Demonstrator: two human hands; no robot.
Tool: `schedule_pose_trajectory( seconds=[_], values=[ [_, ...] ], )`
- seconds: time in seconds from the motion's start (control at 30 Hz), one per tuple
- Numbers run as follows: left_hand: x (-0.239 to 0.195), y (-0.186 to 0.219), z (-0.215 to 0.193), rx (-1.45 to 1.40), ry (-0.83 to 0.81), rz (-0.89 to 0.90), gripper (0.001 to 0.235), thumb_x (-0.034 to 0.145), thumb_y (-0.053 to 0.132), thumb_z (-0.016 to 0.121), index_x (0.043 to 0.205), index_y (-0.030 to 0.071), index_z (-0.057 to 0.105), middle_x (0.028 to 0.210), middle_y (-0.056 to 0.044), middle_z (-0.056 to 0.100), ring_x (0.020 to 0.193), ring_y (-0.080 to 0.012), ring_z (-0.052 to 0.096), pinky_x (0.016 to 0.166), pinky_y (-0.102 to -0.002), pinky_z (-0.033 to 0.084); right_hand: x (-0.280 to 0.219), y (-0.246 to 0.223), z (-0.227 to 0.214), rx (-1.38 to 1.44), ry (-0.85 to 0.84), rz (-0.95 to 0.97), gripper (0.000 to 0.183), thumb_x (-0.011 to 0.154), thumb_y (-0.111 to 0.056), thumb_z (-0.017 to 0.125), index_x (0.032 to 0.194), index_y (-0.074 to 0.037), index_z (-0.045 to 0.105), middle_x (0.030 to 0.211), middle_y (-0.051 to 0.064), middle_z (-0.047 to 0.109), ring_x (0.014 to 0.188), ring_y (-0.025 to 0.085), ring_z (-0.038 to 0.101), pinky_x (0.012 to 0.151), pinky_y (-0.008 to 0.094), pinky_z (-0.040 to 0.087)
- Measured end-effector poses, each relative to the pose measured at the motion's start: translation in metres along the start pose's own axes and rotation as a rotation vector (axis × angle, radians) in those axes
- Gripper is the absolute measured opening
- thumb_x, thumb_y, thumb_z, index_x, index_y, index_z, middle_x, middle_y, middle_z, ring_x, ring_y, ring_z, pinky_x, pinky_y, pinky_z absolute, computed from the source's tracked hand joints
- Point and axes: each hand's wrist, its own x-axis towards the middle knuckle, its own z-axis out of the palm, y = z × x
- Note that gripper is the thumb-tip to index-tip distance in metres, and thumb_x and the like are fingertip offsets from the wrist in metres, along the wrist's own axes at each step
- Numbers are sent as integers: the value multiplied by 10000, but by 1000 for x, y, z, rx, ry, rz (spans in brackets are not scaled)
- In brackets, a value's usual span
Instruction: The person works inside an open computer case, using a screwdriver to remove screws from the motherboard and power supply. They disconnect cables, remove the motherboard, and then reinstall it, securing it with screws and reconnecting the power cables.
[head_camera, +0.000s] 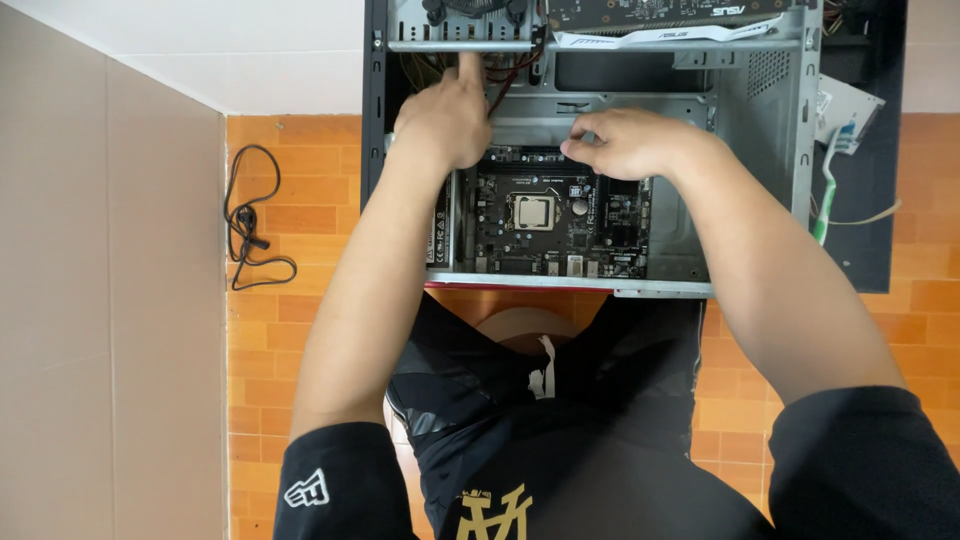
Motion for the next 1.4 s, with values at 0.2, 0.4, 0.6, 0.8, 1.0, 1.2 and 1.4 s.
schedule_pose_trajectory(
  seconds=[0.2, 0.4, 0.6, 0.8, 1.0, 1.2, 1.4],
  values=[
    [15, -7, 11, 170, 140, -105, 591, 1082, 549, 389, 1501, 133, 394, 1020, -129, 755, 953, -427, 711, 843, -531, 497, -1, -5, 1, 2, -24, 8, 519, 1043, -537, 381, 1404, -200, 541, 1457, 71, 557, 1268, 297, 552, 1022, 450, 437],
    [-1, 0, -2, 6, -9, 1, 367, 1039, 140, 458, 1376, 59, 339, 924, -150, 708, 791, -396, 693, 703, -537, 549, 7, -2, 6, -30, -34, 3, 528, 1038, -558, 374, 1413, -223, 535, 1460, 91, 532, 1313, 315, 511, 1070, 467, 408],
    [14, -4, 12, 193, 163, -175, 686, 1029, 750, 418, 1275, 129, 576, 982, -93, 752, 935, -366, 729, 719, -461, 555, 13, -7, 13, -78, -9, -48, 510, 1033, -568, 382, 1352, -223, 582, 1409, 63, 591, 1227, 309, 570, 963, 444, 446],
    [4, -3, 5, 70, 54, -118, 626, 1016, 457, 205, 1512, 93, 320, 983, -176, 743, 981, -435, 692, 1054, -603, 357, 17, -19, 23, -119, -15, -169, 442, 1066, -467, 415, 1375, -191, 568, 1409, 53, 614, 1183, 274, 627, 990, 438, 504],
    [36, -19, 33, 131, 367, -94, 573, 1073, 526, 324, 1037, 83, 685, 935, -140, 768, 895, -434, 728, 989, -579, 432, 55, -31, 36, -389, 359, -455, 281, 1067, -358, 580, 1155, -151, 749, 1062, 156, 740, 908, 354, 745, 891, 549, 633],
    [42, -20, 30, 45, 383, -229, 596, 1058, 546, 355, 1030, 80, 726, 1021, -152, 762, 944, -424, 718, 810, -520, 529, 106, -44, 46, -261, 468, -321, 434, 867, -473, 825, 865, -47, 743, 872, 169, 740, 793, 383, 719, 744, 513, 595],
    [47, -24, 35, -39, 375, -266, 586, 1071, 517, 280, 1156, 57, 633, 1059, -153, 751, 969, -422, 716, 755, -514, 564, 113, -42, 47, -123, 491, -467, 248, 889, -270, 851, 794, -63, 753, 823, 105, 747, 735, 337, 727, 763, 476, 618]
  ],
)
